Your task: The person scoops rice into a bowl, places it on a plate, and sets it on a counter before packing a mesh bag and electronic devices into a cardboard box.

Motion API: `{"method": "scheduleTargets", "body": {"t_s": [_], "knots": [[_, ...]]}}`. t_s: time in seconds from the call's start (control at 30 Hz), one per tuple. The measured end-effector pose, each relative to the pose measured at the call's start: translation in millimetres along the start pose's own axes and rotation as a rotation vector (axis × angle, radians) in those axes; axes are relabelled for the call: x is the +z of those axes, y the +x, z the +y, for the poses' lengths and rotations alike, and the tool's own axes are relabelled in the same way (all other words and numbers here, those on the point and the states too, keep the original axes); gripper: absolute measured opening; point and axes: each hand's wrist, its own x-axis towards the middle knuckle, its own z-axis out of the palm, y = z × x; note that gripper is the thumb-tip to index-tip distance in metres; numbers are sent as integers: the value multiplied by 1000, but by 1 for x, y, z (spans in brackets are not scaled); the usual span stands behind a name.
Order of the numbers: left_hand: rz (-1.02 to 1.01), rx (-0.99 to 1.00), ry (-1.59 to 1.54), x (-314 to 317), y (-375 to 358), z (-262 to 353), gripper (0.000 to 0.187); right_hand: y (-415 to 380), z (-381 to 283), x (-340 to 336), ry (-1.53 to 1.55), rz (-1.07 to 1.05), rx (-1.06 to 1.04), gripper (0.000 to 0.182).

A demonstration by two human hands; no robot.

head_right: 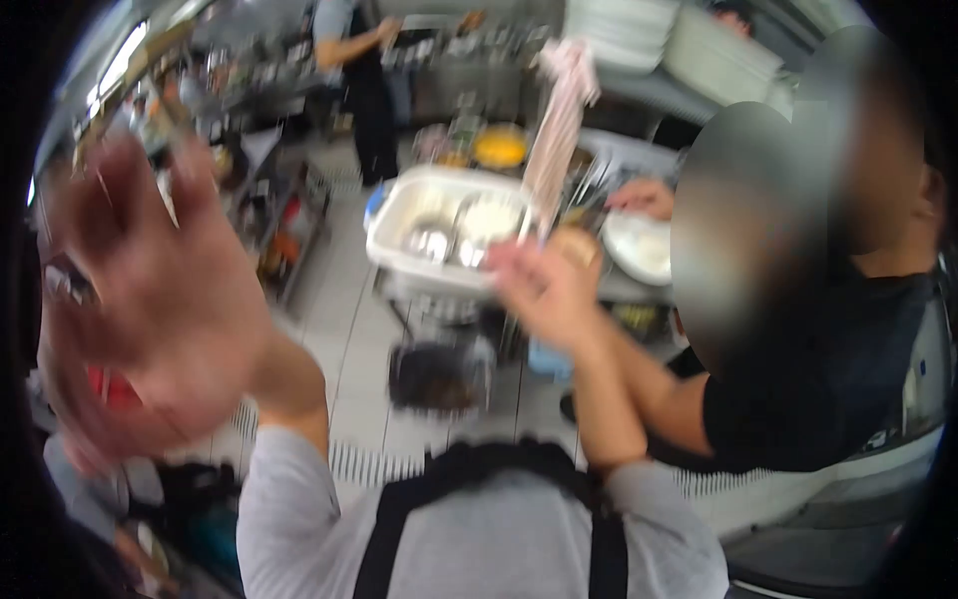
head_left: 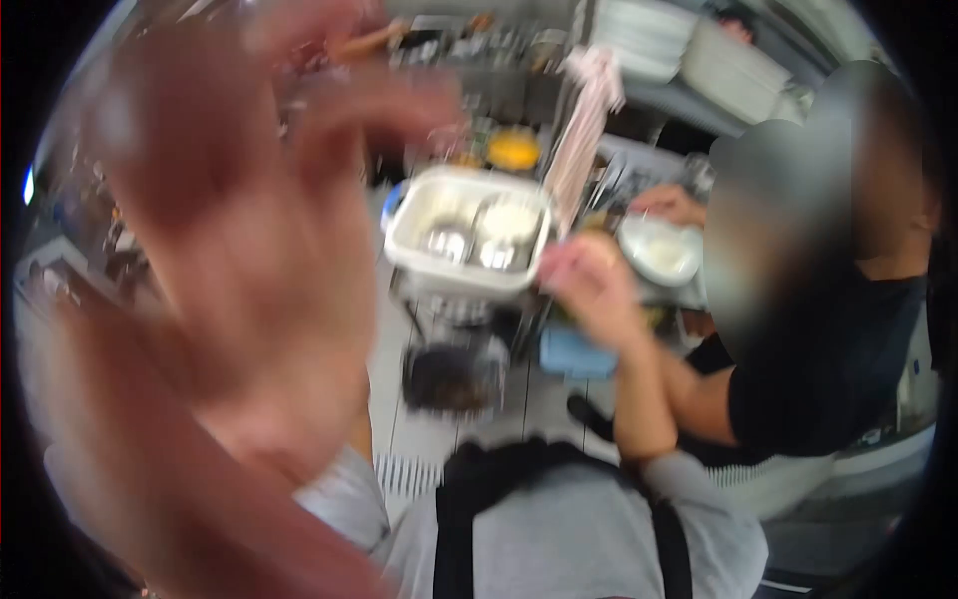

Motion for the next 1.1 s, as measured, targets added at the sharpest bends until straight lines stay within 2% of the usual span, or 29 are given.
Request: {"method": "scheduleTargets", "body": {"t_s": [0.03,0.07,0.1,0.13,0.2,0.33,0.37,0.47,0.53,0.57,0.6,0.67,0.8,0.83,0.9,1.0,1.07,1.1], "knots": [[111,57,-312,10,24,-8,57,7,-16,1,446,121,240,17],[181,73,-451,0,28,-17,62,15,-24,-4,515,184,229,17],[251,99,-586,-10,33,-25,67,25,-46,-6,450,302,284,15],[227,51,-552,-29,35,-30,65,31,-43,-4,505,360,133,17],[170,-37,-509,-73,38,-39,63,36,-36,-5,410,353,-8,20],[78,-151,-484,-154,46,-61,61,33,-27,12,444,344,-16,22],[-86,-98,-339,-177,41,-74,58,32,-22,18,422,339,46,22],[-302,-21,-135,-183,31,-97,51,30,-8,32,445,341,96,22],[-71,-112,70,-158,18,-111,48,27,1,36,495,318,170,20],[-103,-105,-96,-156,14,-123,48,26,6,37,502,318,181,20],[-103,-84,-115,-151,11,-131,48,26,11,38,510,317,190,20],[-127,-185,12,-137,3,-145,42,28,12,42,534,331,286,18],[-294,-227,141,-103,-13,-177,35,30,14,60,493,198,369,14],[-316,-232,151,-92,-17,-184,33,30,29,64,327,115,313,14],[-342,-251,155,-69,-20,-191,27,44,26,58,306,-20,295,16],[-392,-282,175,-33,-6,-215,12,90,25,29,231,-10,125,17],[-414,-169,186,2,26,-228,9,124,29,5,102,115,-46,16],[-409,-119,217,24,46,-239,10,144,21,-14,157,128,-82,16]]}}
